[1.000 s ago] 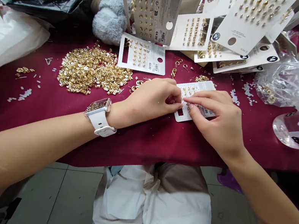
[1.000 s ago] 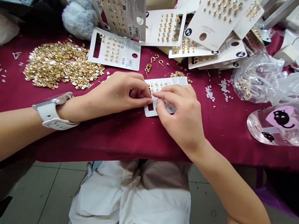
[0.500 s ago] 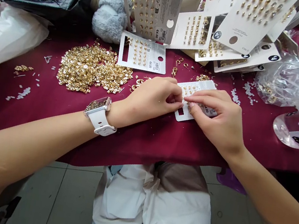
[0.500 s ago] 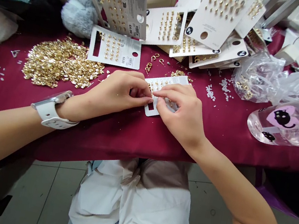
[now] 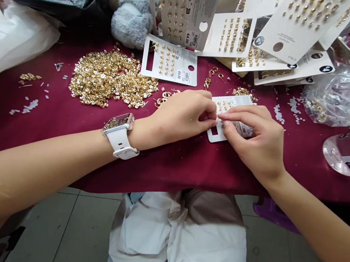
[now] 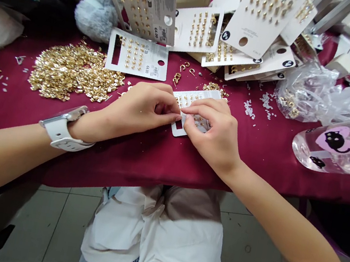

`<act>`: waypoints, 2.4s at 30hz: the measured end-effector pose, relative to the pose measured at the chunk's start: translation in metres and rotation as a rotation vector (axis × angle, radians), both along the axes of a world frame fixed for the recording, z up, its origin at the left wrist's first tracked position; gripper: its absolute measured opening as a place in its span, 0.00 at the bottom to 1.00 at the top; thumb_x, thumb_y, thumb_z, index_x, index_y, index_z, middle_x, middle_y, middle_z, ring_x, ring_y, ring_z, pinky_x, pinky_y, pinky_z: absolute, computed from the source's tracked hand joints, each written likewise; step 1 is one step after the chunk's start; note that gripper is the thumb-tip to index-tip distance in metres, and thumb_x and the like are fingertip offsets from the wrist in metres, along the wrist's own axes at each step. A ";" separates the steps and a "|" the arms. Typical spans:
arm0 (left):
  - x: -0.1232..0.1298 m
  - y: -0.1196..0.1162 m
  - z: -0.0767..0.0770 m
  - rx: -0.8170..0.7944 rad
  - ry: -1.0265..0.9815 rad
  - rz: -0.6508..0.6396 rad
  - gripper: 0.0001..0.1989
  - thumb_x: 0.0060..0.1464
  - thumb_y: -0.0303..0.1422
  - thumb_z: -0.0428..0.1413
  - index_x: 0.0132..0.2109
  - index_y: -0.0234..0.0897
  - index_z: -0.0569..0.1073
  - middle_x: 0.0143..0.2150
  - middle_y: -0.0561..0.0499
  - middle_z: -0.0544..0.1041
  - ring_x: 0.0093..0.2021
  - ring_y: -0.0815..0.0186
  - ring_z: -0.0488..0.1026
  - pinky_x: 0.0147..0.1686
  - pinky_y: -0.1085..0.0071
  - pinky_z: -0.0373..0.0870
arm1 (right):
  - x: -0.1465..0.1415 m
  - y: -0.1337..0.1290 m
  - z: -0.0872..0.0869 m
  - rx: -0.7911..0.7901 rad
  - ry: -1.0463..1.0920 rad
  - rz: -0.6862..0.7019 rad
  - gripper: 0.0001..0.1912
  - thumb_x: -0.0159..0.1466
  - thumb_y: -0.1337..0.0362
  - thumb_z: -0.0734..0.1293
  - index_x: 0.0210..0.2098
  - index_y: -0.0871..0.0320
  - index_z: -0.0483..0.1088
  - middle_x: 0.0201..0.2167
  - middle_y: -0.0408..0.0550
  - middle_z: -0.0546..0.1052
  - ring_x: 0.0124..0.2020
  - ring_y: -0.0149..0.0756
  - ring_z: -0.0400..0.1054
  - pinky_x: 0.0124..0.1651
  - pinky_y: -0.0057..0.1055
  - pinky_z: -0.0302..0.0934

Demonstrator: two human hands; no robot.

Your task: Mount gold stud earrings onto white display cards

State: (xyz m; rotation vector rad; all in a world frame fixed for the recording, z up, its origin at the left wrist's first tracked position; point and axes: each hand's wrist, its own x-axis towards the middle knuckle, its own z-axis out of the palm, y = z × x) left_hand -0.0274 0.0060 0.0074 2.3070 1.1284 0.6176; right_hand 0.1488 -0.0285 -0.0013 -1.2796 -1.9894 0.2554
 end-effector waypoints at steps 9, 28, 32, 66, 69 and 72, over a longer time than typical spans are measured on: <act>-0.002 0.004 -0.005 0.061 -0.039 0.033 0.03 0.53 0.25 0.59 0.31 0.33 0.77 0.29 0.54 0.69 0.29 0.74 0.64 0.30 0.74 0.59 | 0.000 0.001 -0.003 0.056 -0.016 0.025 0.11 0.58 0.72 0.67 0.33 0.52 0.78 0.35 0.44 0.80 0.40 0.39 0.73 0.47 0.40 0.67; -0.003 0.007 -0.004 0.027 -0.063 0.022 0.05 0.51 0.24 0.61 0.28 0.32 0.76 0.26 0.55 0.66 0.28 0.75 0.62 0.31 0.74 0.59 | -0.004 0.013 0.012 -0.029 -0.132 -0.006 0.03 0.57 0.68 0.70 0.32 0.57 0.76 0.34 0.48 0.77 0.38 0.40 0.72 0.41 0.37 0.67; -0.002 0.008 -0.003 0.012 -0.076 0.020 0.04 0.50 0.23 0.61 0.28 0.32 0.76 0.25 0.56 0.65 0.27 0.75 0.61 0.31 0.74 0.58 | -0.004 0.019 0.019 -0.103 -0.172 -0.002 0.03 0.56 0.69 0.70 0.29 0.57 0.77 0.33 0.47 0.77 0.34 0.37 0.72 0.38 0.35 0.66; -0.002 0.004 -0.003 -0.054 -0.083 0.071 0.02 0.51 0.24 0.61 0.31 0.32 0.77 0.28 0.54 0.68 0.29 0.73 0.64 0.30 0.74 0.59 | 0.008 0.053 0.040 -0.171 -0.429 0.369 0.06 0.58 0.68 0.66 0.29 0.54 0.76 0.33 0.47 0.76 0.38 0.39 0.70 0.43 0.37 0.64; -0.002 0.004 -0.002 -0.060 -0.080 0.069 0.02 0.51 0.24 0.60 0.31 0.32 0.77 0.28 0.54 0.68 0.29 0.73 0.64 0.30 0.74 0.59 | 0.011 0.060 0.039 -0.165 -0.430 0.466 0.07 0.58 0.67 0.66 0.29 0.52 0.76 0.35 0.46 0.76 0.40 0.39 0.70 0.44 0.37 0.64; -0.001 0.003 -0.001 -0.062 -0.066 0.058 0.02 0.52 0.24 0.60 0.31 0.32 0.77 0.28 0.54 0.69 0.29 0.73 0.64 0.30 0.74 0.59 | 0.014 0.065 0.038 -0.169 -0.431 0.520 0.08 0.59 0.66 0.65 0.30 0.52 0.76 0.36 0.46 0.76 0.39 0.38 0.69 0.44 0.38 0.64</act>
